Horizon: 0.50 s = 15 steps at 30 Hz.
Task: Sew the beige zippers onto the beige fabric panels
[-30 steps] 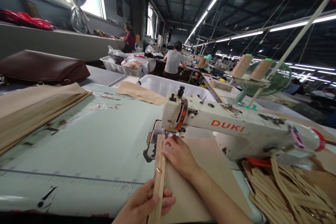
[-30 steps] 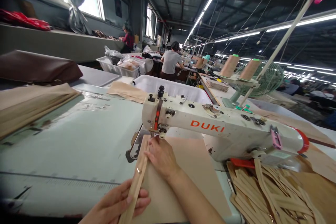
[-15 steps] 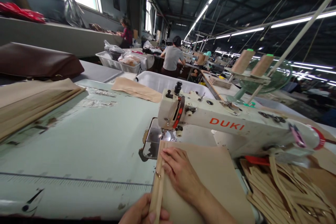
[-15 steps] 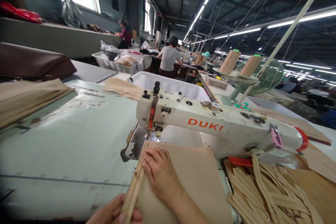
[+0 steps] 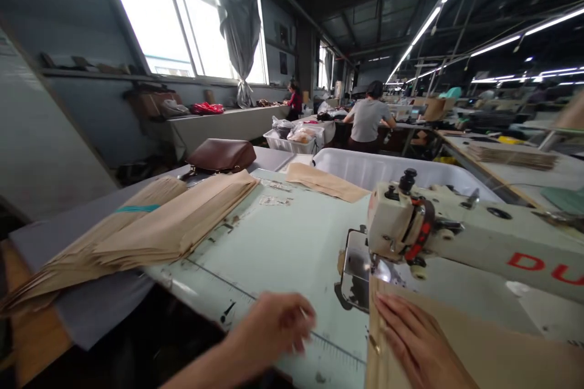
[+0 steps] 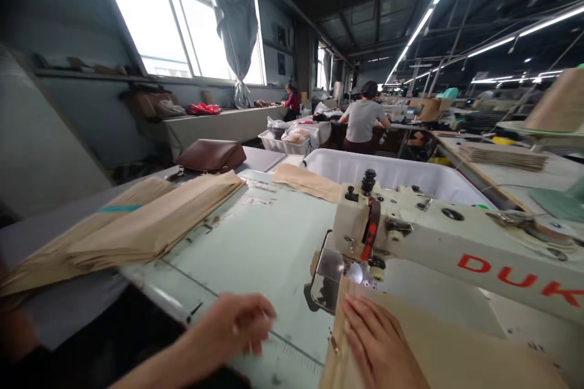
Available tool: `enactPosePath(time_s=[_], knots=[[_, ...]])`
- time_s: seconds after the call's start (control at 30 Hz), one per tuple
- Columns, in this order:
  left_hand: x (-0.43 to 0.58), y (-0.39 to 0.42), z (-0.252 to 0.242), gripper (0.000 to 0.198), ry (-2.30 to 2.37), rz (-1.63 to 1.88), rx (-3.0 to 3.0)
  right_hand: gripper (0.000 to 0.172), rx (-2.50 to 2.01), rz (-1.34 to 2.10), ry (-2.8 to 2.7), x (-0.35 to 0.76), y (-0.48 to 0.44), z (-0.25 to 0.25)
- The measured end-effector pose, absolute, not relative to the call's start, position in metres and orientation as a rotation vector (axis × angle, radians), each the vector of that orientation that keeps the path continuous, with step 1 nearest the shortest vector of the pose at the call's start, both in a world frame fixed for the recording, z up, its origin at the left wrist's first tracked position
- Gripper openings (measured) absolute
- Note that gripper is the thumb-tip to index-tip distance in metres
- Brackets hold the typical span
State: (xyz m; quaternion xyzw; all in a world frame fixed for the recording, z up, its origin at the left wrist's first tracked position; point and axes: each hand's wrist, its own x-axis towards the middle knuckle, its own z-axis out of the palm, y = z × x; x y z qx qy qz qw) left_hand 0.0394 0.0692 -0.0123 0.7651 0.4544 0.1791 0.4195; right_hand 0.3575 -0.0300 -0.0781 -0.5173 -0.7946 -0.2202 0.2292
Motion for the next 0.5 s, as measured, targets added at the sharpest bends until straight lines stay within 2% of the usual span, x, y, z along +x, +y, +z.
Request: enactPosePath(time_s=[0.13, 0.23, 0.5], knots=[[-0.055, 0.18, 0.044, 0.035, 1.77, 0.633, 2.099, 0.037, -1.378, -0.703, -2.183, 0.359, -0.028, -0.079], [-0.104, 0.238, 0.057, 0.034, 2.055, 0.5, 2.164, 0.036, -1.397, -0.736, -2.174, 0.357, -0.03, -0.075], [-0.123, 0.268, 0.047, 0.031, 2.208, 0.032, 2.373, 0.036, -1.389, -0.74, -2.169, 0.356, -0.029, -0.075]])
